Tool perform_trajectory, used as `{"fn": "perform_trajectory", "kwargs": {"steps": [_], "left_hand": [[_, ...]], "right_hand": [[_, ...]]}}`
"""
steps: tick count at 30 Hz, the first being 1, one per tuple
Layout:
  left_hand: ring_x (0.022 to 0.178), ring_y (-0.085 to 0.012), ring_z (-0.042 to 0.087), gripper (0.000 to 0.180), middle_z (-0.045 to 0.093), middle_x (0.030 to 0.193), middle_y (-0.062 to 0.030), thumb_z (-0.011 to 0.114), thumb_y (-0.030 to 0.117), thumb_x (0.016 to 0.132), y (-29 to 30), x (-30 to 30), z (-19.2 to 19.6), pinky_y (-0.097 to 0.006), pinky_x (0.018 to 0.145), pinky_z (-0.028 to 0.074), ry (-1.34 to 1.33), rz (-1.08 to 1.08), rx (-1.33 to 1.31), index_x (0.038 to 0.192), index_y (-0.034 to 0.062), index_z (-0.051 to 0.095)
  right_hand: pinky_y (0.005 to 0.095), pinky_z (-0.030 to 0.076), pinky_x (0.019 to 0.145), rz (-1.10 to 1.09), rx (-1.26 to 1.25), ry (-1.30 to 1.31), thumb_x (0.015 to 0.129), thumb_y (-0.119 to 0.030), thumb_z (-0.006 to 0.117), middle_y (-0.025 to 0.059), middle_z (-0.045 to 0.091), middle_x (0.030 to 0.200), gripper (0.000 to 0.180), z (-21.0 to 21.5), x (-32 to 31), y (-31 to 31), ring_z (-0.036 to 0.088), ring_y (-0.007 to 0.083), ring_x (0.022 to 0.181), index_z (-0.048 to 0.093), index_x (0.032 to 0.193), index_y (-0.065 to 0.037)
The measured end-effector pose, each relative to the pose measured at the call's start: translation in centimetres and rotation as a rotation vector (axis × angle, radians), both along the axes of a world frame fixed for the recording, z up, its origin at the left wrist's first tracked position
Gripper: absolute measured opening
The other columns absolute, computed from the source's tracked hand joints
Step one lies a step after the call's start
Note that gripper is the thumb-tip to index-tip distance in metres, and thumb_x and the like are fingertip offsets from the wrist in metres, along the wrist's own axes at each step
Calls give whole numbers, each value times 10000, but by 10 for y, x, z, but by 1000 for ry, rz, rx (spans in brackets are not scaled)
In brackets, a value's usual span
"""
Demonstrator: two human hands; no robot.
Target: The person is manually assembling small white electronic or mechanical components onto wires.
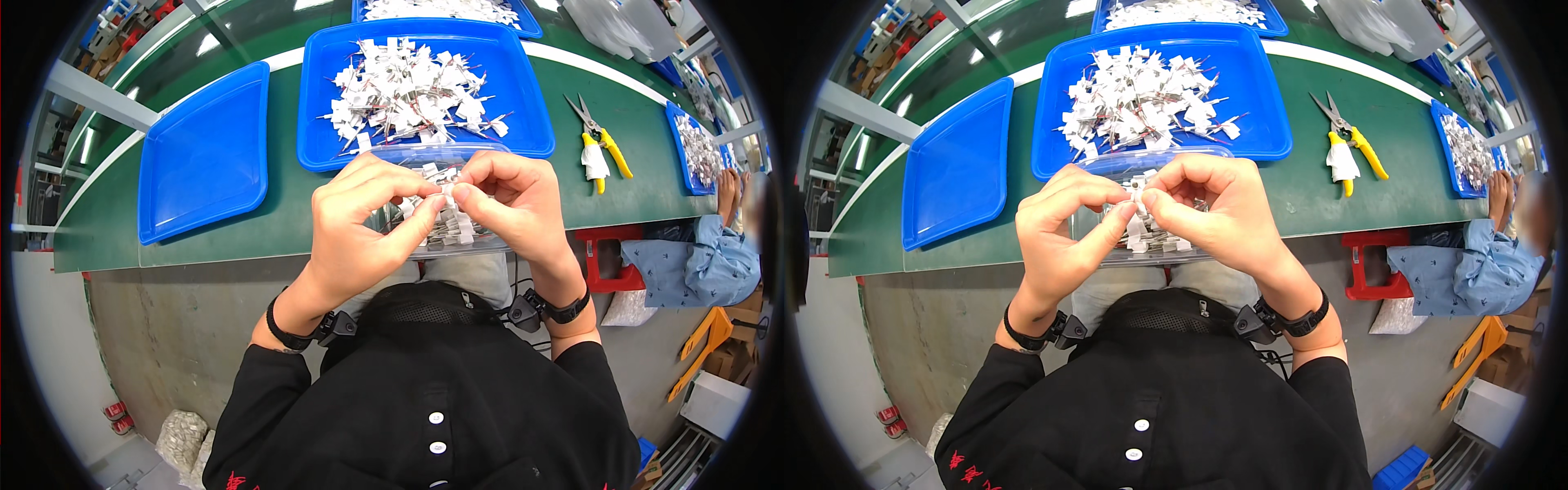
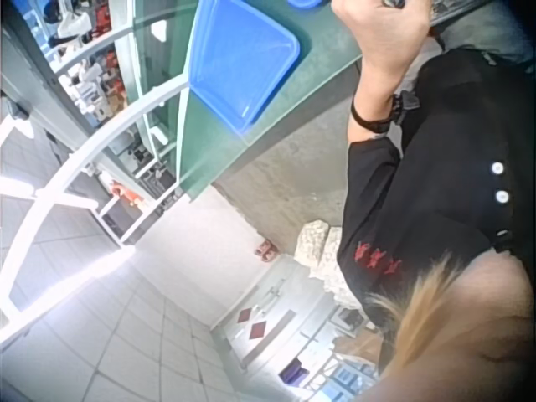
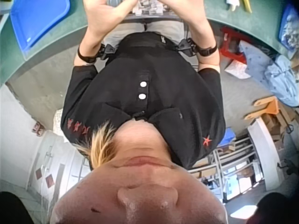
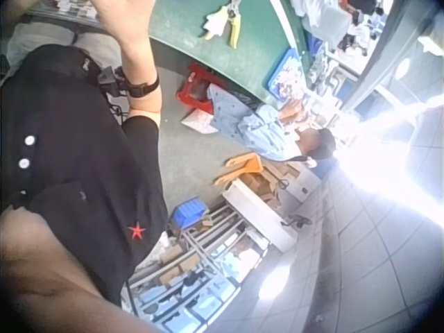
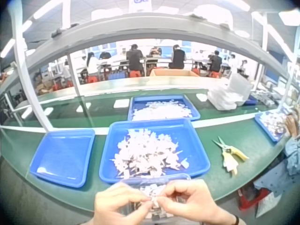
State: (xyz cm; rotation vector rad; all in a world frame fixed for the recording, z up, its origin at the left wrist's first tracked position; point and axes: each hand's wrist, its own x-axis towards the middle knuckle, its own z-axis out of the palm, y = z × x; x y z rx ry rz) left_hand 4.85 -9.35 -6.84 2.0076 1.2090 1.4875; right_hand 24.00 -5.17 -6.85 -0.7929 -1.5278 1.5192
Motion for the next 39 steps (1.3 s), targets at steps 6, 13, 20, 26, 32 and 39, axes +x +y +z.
{"fn": "perform_trajectory", "kwargs": {"steps": [6,13,20,26,32,39], "left_hand": [[660,-166,602,108,690,723,-48,777,5,679,1,4,-4,-289,581,470,2,51,5,740,38,695],[628,-198,592,125,666,681,-49,767,10,641,1,7,-5,-310,573,467,128,142,108,700,48,664],[600,-155,580,111,669,681,-41,764,22,662,2,4,-1,-287,544,456,96,124,-17,696,47,662],[618,-155,601,89,684,707,-58,754,10,705,3,0,-2,-274,550,466,48,42,18,785,20,715],[651,-149,617,103,698,738,-83,746,10,740,2,-3,-3,-271,578,479,-48,-30,-139,843,7,734],[659,-158,620,119,706,764,-76,747,3,721,2,-2,-4,-273,598,485,-15,-14,-73,839,16,731]], "right_hand": [[195,435,562,-101,177,-179,799,-50,726,-11,631,685,76,3,-7,-6,524,21,626,691,798,17],[201,433,552,-110,219,-211,803,-68,732,3,637,692,103,1,-7,-7,519,26,615,692,817,25],[206,441,564,-92,228,-227,830,-76,719,17,658,716,109,2,-6,-7,526,31,622,697,840,30],[203,455,579,-84,91,-144,843,-75,712,16,667,726,103,6,-5,-7,561,35,644,701,848,28],[205,452,577,-90,137,-114,836,-60,710,13,663,723,85,0,-3,-6,554,34,638,696,832,23],[205,435,561,-117,185,-113,819,-46,713,11,659,724,69,0,-4,-5,532,31,623,693,825,20]]}}
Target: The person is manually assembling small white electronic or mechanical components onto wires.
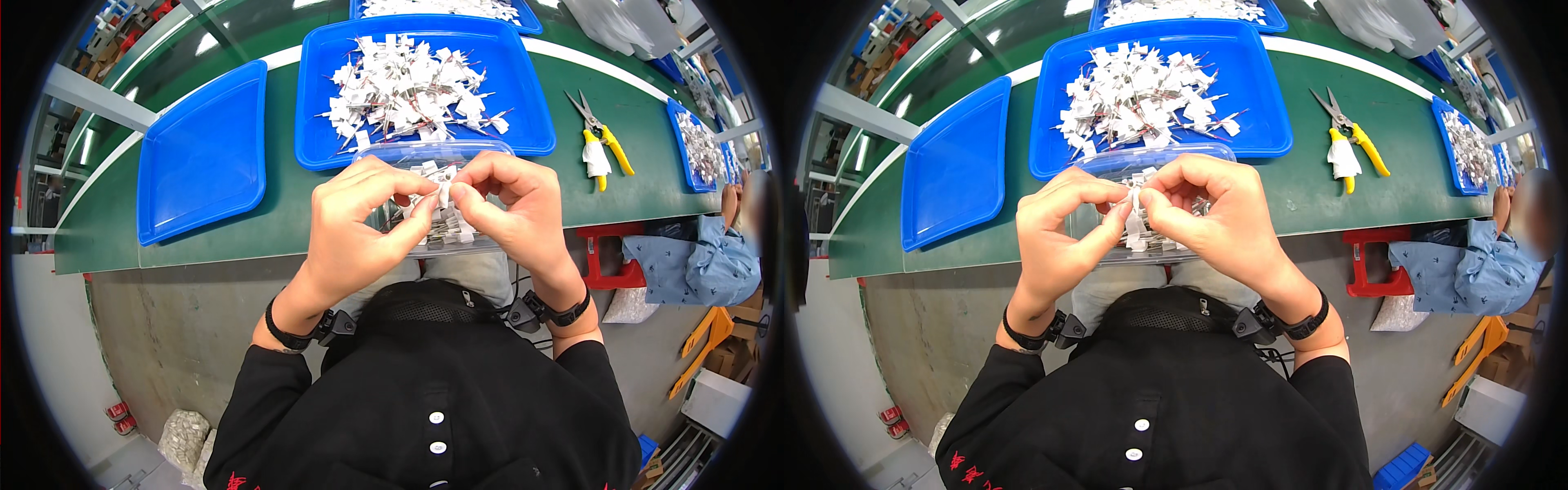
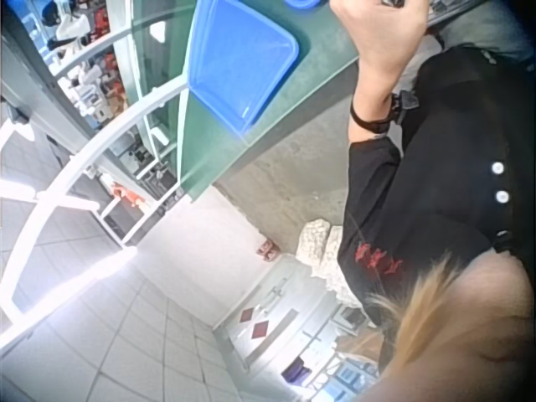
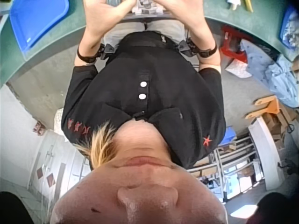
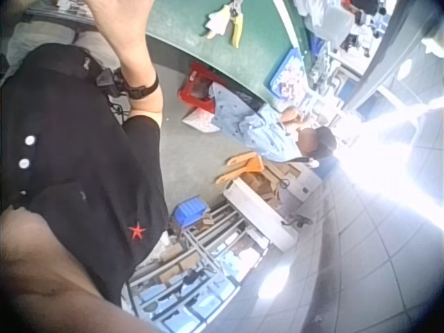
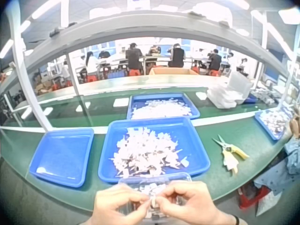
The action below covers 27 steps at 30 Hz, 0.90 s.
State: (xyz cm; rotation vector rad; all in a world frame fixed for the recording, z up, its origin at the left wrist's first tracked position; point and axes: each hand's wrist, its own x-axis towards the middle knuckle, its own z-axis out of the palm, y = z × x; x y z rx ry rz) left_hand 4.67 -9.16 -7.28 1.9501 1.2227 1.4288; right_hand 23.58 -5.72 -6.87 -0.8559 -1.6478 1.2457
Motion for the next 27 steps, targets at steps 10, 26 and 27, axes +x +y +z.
{"fn": "perform_trajectory", "kwargs": {"steps": [10,26,27], "left_hand": [[702,-169,624,129,717,804,-66,763,-19,700,0,1,2,-285,649,489,88,23,117,806,27,706],[790,-97,623,60,685,812,-56,722,12,798,17,-17,7,-256,723,497,-370,-283,-411,781,-15,671],[773,-80,603,64,678,826,-44,717,25,817,24,-21,3,-240,693,495,-341,-206,-370,810,-23,676]], "right_hand": [[202,449,575,59,9,35,819,-54,735,17,661,753,96,0,0,-2,550,38,638,680,860,12],[216,502,666,292,-292,123,901,-65,685,25,677,870,150,5,6,13,616,62,767,670,1018,29],[219,494,659,153,-43,-73,886,-57,691,30,671,851,147,3,4,14,616,67,748,675,1014,15]]}}
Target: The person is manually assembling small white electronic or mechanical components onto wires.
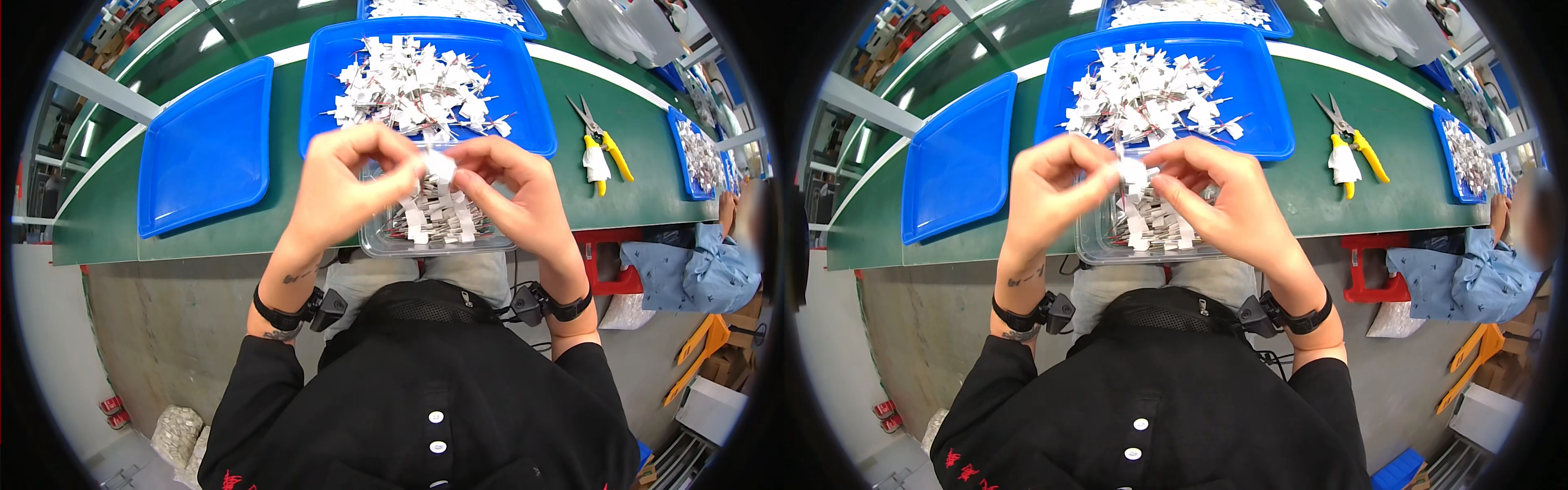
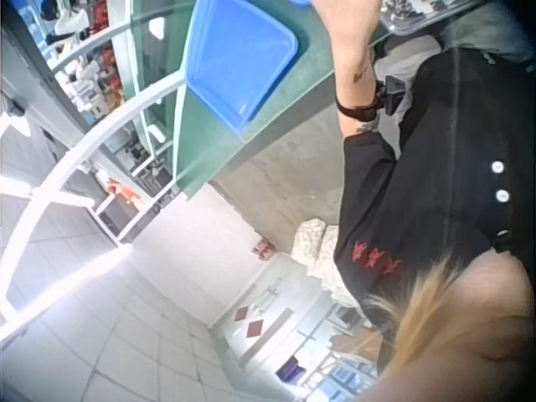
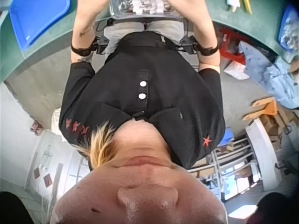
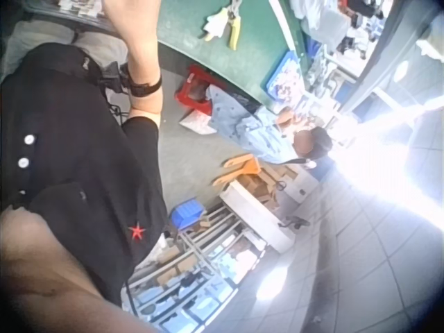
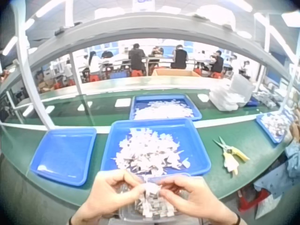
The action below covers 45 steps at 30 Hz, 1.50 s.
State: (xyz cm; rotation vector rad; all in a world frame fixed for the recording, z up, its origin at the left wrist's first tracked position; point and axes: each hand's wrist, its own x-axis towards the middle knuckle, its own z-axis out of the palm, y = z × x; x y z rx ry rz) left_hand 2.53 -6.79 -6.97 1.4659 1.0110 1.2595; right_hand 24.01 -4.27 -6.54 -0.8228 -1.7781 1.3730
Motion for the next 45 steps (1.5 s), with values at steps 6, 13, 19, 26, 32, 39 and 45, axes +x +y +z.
{"fn": "perform_trajectory", "kwargs": {"steps": [6,13,19,26,32,39,45], "left_hand": [[733,-46,547,253,688,928,-58,734,88,850,13,2,-4,-196,642,501,35,273,50,1060,-45,690],[709,-73,553,185,693,855,-46,723,78,835,5,7,-13,-236,660,474,178,242,64,1002,-2,719],[780,-86,565,171,695,923,-58,691,64,872,-2,7,-15,-236,722,464,174,223,57,1025,-14,703],[784,-124,590,161,696,906,-76,686,42,843,-4,11,-11,-272,717,474,375,218,161,997,8,715],[786,-163,607,147,696,900,-92,679,31,834,-4,13,-15,-285,715,476,398,206,205,973,11,721],[791,-176,618,133,697,886,-97,652,3,848,-3,14,-18,-292,710,483,413,220,264,963,5,720],[780,-190,621,123,693,857,-90,653,-16,837,-2,16,-24,-303,719,484,447,248,348,941,4,716]], "right_hand": [[417,511,663,67,592,-555,781,-102,699,114,621,803,121,-12,-2,2,638,321,787,674,875,-29],[420,511,649,-127,750,-837,795,-93,677,110,581,770,61,-17,-8,2,632,304,762,649,803,-40],[409,507,628,-141,614,-532,814,-108,660,90,586,741,104,-11,-5,1,632,292,733,615,750,-39],[405,507,634,-126,735,-827,807,-121,670,78,597,732,109,-15,-6,0,639,290,737,627,741,-45],[420,506,658,-104,709,-777,790,-74,633,87,600,731,67,-16,-4,0,640,296,774,626,732,-41],[425,503,619,-146,734,-813,735,-1,573,123,611,733,35,-20,-3,2,640,331,727,595,713,-17],[432,502,571,-103,813,-881,764,-42,565,129,622,696,57,-25,-6,10,647,334,659,606,729,-25]]}}
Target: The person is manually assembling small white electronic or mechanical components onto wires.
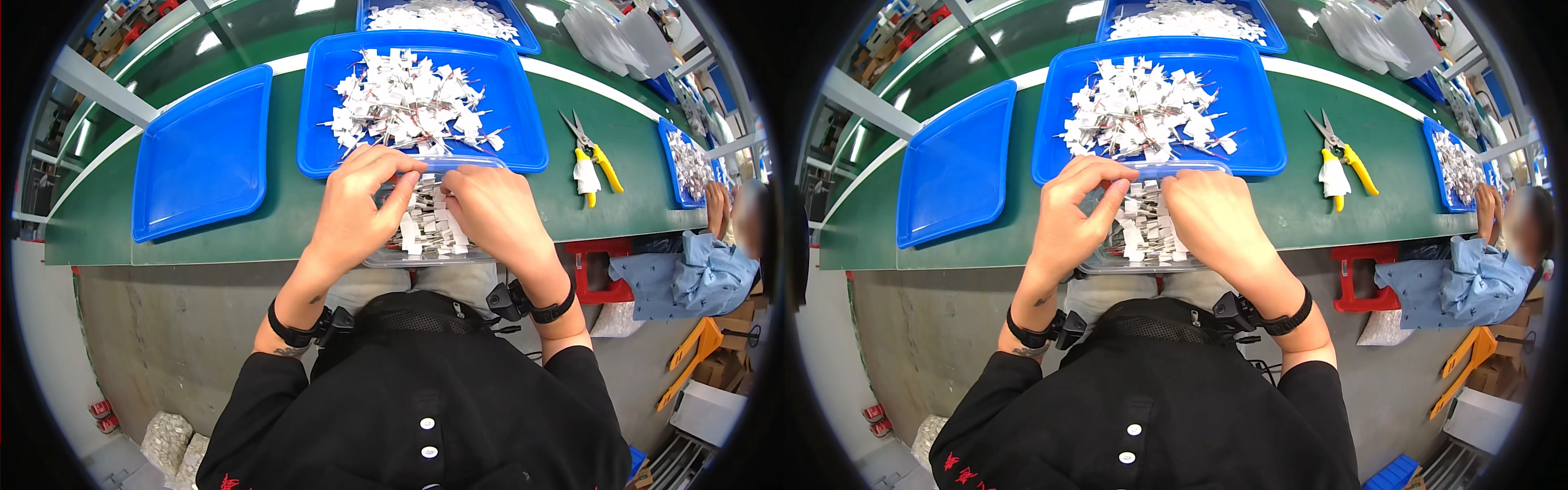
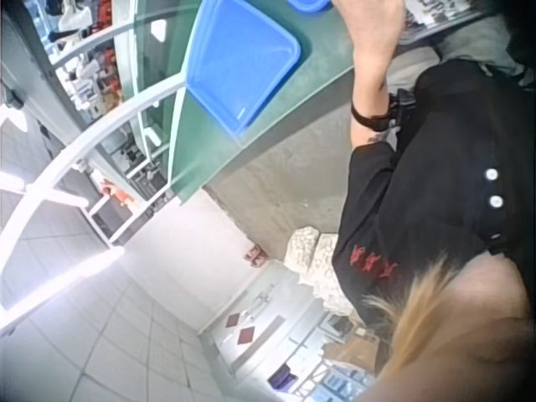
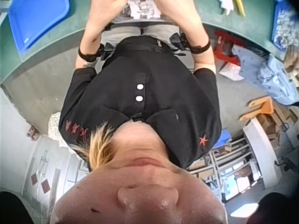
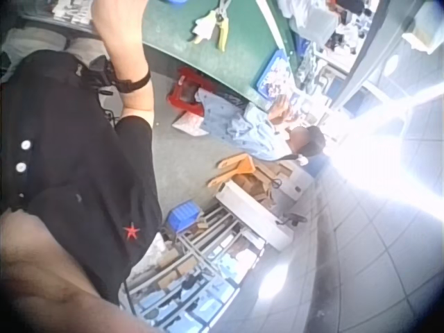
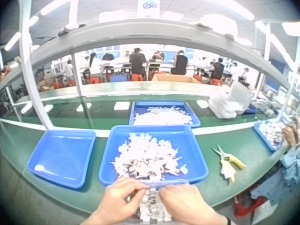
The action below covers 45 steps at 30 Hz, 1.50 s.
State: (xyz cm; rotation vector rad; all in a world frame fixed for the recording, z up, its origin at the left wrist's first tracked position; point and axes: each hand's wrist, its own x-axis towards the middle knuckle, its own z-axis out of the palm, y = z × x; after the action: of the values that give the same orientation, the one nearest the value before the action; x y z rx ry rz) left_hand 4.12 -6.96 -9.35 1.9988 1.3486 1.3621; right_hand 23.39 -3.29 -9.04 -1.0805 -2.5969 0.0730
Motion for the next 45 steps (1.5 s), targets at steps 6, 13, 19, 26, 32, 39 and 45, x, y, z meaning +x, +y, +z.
{"fn": "perform_trajectory", "kwargs": {"steps": [6,13,19,26,32,39,45], "left_hand": [[773,-204,623,118,692,842,-85,659,-25,820,0,0,-2,-307,722,480,45,13,17,921,6,712],[763,-210,618,107,696,851,-83,666,-23,813,1,1,-4,-312,719,476,48,19,48,907,7,709],[779,-208,614,102,696,853,-79,677,-10,806,0,-1,-4,-311,721,474,72,16,61,901,9,710],[792,-181,610,136,703,875,-75,685,-1,801,-3,0,1,-304,727,479,-40,-2,-24,932,11,719],[767,-175,628,182,710,870,-69,758,56,781,-12,2,15,-297,692,508,-139,-58,-83,958,28,724],[759,-141,635,171,711,847,-64,786,62,764,-14,0,16,-282,695,505,-219,-133,-170,921,28,730],[740,-142,624,140,707,836,-62,780,50,771,-15,2,11,-279,689,498,-264,-108,-135,900,23,732]], "right_hand": [[427,500,549,12,-12,-52,766,-61,585,112,626,682,65,6,-4,2,657,313,646,643,738,-52],[434,477,566,30,-96,-20,721,-83,644,97,631,656,91,6,-5,9,640,305,646,696,794,-96],[447,474,531,98,-62,-2,712,-39,620,124,599,601,21,4,-4,11,632,341,606,607,721,-25],[401,467,523,49,-83,259,759,-95,692,91,639,782,75,19,6,-2,592,292,559,635,771,-48],[201,367,492,25,-550,699,764,-86,782,-3,654,801,139,27,7,-5,470,43,529,684,854,-47],[159,358,519,62,-837,1062,812,-110,792,-28,656,800,140,22,1,-6,468,-12,589,686,851,-26],[173,398,542,51,-914,1025,855,-126,757,-6,660,770,138,29,4,-8,522,13,630,720,891,2]]}}
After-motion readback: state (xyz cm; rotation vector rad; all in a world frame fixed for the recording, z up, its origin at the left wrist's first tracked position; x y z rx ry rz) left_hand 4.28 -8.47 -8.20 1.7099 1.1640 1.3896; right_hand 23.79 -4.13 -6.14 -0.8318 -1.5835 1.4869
